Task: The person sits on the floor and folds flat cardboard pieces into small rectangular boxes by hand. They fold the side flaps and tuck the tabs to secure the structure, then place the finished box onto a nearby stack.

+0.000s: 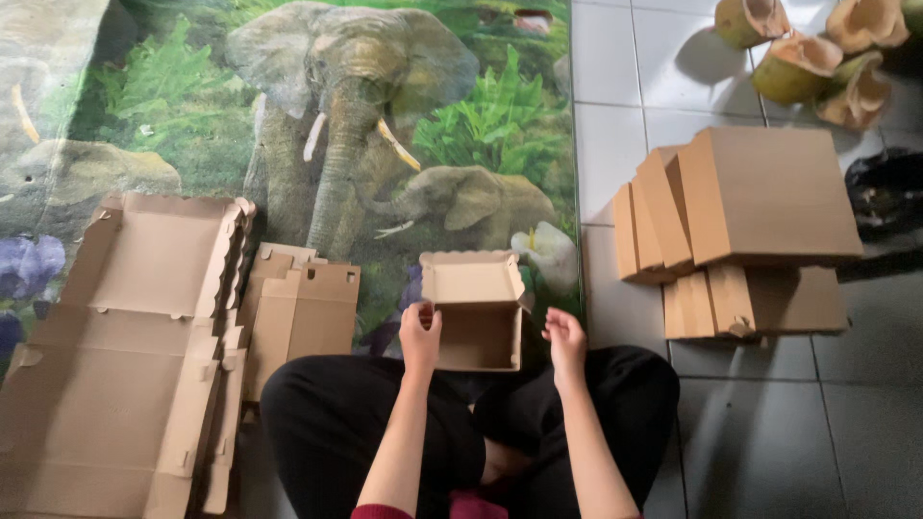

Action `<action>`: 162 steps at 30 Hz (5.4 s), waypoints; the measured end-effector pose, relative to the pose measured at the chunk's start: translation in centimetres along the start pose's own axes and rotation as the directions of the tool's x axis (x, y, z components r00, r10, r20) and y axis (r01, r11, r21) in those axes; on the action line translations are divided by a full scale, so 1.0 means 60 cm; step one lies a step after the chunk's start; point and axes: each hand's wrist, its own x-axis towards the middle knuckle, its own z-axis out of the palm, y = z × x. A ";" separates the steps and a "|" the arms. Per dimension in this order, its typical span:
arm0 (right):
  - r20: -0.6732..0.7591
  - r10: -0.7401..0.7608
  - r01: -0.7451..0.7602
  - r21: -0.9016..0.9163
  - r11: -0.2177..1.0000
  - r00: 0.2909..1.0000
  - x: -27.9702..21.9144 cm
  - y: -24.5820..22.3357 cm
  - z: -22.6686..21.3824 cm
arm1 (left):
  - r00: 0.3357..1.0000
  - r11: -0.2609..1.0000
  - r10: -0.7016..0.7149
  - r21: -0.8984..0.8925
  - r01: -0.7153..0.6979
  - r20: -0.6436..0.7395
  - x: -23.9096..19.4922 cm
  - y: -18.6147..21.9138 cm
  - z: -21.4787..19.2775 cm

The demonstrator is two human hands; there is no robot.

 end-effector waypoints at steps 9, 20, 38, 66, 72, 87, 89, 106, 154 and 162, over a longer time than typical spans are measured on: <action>0.116 0.248 -0.228 -0.161 0.960 0.962 0.025 0.057 0.053 | 0.862 0.874 0.484 0.115 -0.471 -0.150 -0.074 0.012 -0.024; 0.102 0.056 0.002 -0.496 0.868 0.993 0.026 0.091 0.068 | 0.614 0.494 0.782 0.496 -0.714 0.105 -0.205 0.010 0.028; 0.137 0.225 -0.192 -0.223 0.956 0.965 0.010 0.085 0.058 | 0.664 0.501 0.715 0.503 -0.705 0.218 -0.199 -0.047 0.053; 0.281 -0.279 0.289 0.006 0.957 0.918 -0.052 -0.033 0.051 | 0.644 0.457 0.690 0.492 -0.741 0.329 -0.166 -0.086 0.108; 0.337 -0.394 0.452 -0.111 0.885 0.855 -0.053 -0.032 0.047 | 0.710 0.506 0.632 0.529 -0.681 0.309 -0.158 -0.060 0.100; 0.309 0.340 -0.403 0.171 0.899 0.888 -0.004 0.099 0.081 | 0.930 0.976 0.189 0.041 -0.213 0.315 -0.079 0.072 0.102; 0.283 0.420 -0.486 0.227 0.844 0.862 -0.015 0.064 0.074 | 0.918 0.959 0.257 0.039 -0.282 0.303 -0.078 0.062 0.101; 0.382 0.329 -0.478 0.413 0.775 0.864 -0.009 0.087 0.082 | 0.925 0.940 0.327 0.037 -0.340 0.193 -0.123 0.059 0.100; 0.314 0.386 -0.487 0.374 0.790 0.867 -0.029 0.021 0.081 | 0.919 0.934 0.316 0.093 -0.345 0.236 -0.102 0.047 0.112; 0.213 0.285 -0.318 0.141 0.938 0.935 -0.005 0.097 0.108 | 0.972 0.993 -0.014 -0.108 0.040 0.233 -0.060 -0.004 0.143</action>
